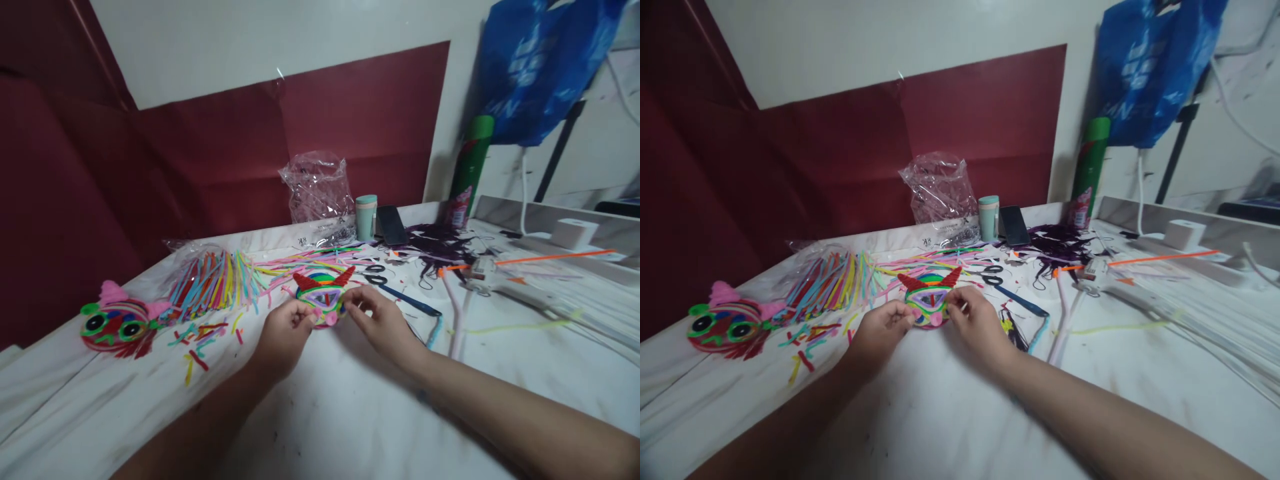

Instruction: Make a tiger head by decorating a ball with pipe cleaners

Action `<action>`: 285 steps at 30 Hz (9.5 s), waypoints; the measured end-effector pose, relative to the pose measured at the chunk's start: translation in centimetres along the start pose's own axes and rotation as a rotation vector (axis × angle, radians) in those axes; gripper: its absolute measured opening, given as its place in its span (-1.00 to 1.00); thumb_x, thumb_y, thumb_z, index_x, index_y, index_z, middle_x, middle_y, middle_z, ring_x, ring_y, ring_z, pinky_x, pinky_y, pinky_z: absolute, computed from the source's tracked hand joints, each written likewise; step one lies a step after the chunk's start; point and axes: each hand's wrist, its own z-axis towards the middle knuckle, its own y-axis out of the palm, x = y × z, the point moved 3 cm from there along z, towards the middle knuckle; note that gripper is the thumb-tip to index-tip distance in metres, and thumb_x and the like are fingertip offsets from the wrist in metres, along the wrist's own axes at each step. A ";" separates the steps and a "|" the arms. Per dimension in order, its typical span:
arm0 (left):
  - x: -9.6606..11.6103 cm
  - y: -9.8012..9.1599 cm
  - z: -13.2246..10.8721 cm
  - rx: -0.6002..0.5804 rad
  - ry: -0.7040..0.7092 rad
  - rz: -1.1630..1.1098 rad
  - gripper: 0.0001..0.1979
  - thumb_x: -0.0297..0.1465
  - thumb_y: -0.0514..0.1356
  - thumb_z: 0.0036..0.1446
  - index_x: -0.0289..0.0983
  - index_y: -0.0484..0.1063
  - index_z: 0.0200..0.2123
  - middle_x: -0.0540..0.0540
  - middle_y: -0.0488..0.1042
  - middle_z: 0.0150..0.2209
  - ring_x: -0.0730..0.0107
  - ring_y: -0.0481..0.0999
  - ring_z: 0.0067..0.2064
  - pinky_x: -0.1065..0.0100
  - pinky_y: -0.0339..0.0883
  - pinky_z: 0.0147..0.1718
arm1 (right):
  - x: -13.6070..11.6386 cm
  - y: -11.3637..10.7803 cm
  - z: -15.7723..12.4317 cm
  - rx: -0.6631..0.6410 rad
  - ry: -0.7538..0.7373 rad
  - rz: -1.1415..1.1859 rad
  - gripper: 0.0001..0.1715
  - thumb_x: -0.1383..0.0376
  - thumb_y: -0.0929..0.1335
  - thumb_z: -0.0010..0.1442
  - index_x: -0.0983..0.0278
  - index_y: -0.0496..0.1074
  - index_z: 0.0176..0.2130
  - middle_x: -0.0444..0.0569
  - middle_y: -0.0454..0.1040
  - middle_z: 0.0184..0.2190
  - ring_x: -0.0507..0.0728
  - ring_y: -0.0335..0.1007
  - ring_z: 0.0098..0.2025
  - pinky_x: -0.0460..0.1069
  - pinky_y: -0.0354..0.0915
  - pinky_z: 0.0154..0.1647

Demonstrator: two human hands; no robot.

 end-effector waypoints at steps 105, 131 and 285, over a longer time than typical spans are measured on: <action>-1.2 1.6 -2.0 -0.008 0.521 0.427 -0.83 -0.54 0.02 0.13 -0.28 0.27 -0.49 -0.09 0.39 -0.44 0.27 0.36 -0.31 0.28 0.23 -0.32 | -1.5 1.3 -1.9 -0.331 -0.072 -0.105 -0.78 0.25 0.23 0.17 0.29 0.35 -0.44 -0.07 0.41 -0.50 0.06 0.29 -0.44 -0.08 0.20 -0.42; -0.7 1.9 -1.9 -0.018 0.335 0.147 -0.86 -0.52 0.06 0.04 -0.27 0.25 -0.54 0.00 0.31 -0.50 0.40 0.32 -0.40 0.39 0.18 -0.40 | -0.9 1.8 -2.3 -0.264 0.130 0.248 -0.66 0.08 0.33 0.10 0.32 0.40 -0.43 -0.06 0.42 -0.49 0.07 0.30 -0.41 -0.05 0.25 -0.36; 3.1 1.9 -5.7 0.058 0.735 0.759 -0.74 -0.54 -0.08 0.17 -0.25 0.22 -0.54 -0.04 0.31 -0.56 0.38 0.31 -0.49 0.37 0.13 -0.52 | -2.2 1.2 -1.4 -0.211 0.201 0.738 -0.86 0.28 0.38 -0.04 0.29 0.39 -0.56 -0.23 0.27 -0.65 -0.03 0.09 -0.54 -0.08 0.02 -0.45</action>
